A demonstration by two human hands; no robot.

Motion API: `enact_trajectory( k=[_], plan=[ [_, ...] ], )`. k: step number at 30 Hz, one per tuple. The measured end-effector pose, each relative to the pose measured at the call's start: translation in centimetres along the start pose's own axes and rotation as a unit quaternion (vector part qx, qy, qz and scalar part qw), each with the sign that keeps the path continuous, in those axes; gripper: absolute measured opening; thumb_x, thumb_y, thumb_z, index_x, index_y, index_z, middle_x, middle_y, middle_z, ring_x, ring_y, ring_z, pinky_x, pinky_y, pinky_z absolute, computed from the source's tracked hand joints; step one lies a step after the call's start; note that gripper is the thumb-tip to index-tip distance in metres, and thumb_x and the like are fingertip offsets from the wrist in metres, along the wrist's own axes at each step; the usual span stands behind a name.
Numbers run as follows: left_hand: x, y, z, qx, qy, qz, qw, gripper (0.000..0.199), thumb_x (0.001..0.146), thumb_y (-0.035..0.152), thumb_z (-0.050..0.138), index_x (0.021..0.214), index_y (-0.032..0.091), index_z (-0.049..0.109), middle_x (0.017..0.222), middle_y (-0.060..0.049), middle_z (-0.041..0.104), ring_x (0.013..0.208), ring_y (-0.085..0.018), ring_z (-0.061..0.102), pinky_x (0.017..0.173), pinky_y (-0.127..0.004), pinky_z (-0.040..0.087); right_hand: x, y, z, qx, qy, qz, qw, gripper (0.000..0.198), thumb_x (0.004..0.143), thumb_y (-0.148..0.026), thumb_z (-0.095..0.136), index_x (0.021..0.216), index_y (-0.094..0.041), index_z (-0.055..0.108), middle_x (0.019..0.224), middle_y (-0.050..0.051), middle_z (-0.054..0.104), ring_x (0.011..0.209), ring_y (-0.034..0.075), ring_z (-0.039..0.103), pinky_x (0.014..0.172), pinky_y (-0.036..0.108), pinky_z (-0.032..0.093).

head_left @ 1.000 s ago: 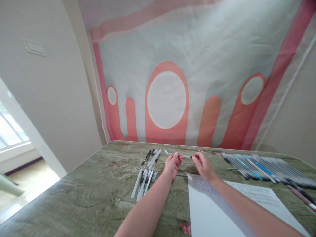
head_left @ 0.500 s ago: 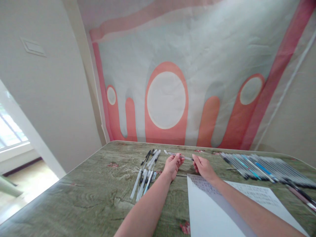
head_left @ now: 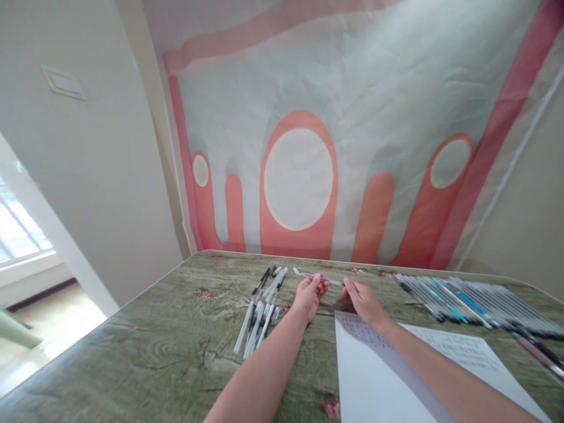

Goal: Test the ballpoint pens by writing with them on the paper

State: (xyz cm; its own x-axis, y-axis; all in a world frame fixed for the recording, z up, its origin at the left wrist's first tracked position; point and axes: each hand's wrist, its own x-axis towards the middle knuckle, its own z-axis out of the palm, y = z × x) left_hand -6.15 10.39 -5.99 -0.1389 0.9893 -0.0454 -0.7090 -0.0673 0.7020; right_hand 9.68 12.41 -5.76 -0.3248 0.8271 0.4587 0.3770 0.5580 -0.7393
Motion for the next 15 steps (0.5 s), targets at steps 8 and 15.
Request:
enact_trajectory(
  k=[8,15],
  plan=[
    [-0.09,0.1,0.11,0.004,0.018,-0.003,1.0,0.014,0.075,0.022,0.062,0.082,0.011,0.057,0.078,-0.007,0.064,0.063,-0.007,0.059,0.063,-0.017,0.048,0.07,-0.14,-0.01,-0.026,0.032,-0.029,0.999,0.034,0.086,-0.046,0.034,0.07,-0.021,0.05,0.061,0.0,0.056,0.058,0.016,0.052,0.059,0.027,0.038],
    [0.04,0.09,-0.04,-0.004,0.018,0.001,1.0,0.014,0.075,0.022,0.061,0.083,0.011,0.057,0.076,-0.005,0.063,0.062,-0.007,0.059,0.061,-0.017,0.048,-0.01,0.14,0.12,0.014,0.021,0.009,1.0,0.036,0.087,-0.047,0.031,0.073,-0.02,0.051,0.063,0.0,0.058,0.056,0.015,0.053,0.055,0.026,0.039]
  ],
)
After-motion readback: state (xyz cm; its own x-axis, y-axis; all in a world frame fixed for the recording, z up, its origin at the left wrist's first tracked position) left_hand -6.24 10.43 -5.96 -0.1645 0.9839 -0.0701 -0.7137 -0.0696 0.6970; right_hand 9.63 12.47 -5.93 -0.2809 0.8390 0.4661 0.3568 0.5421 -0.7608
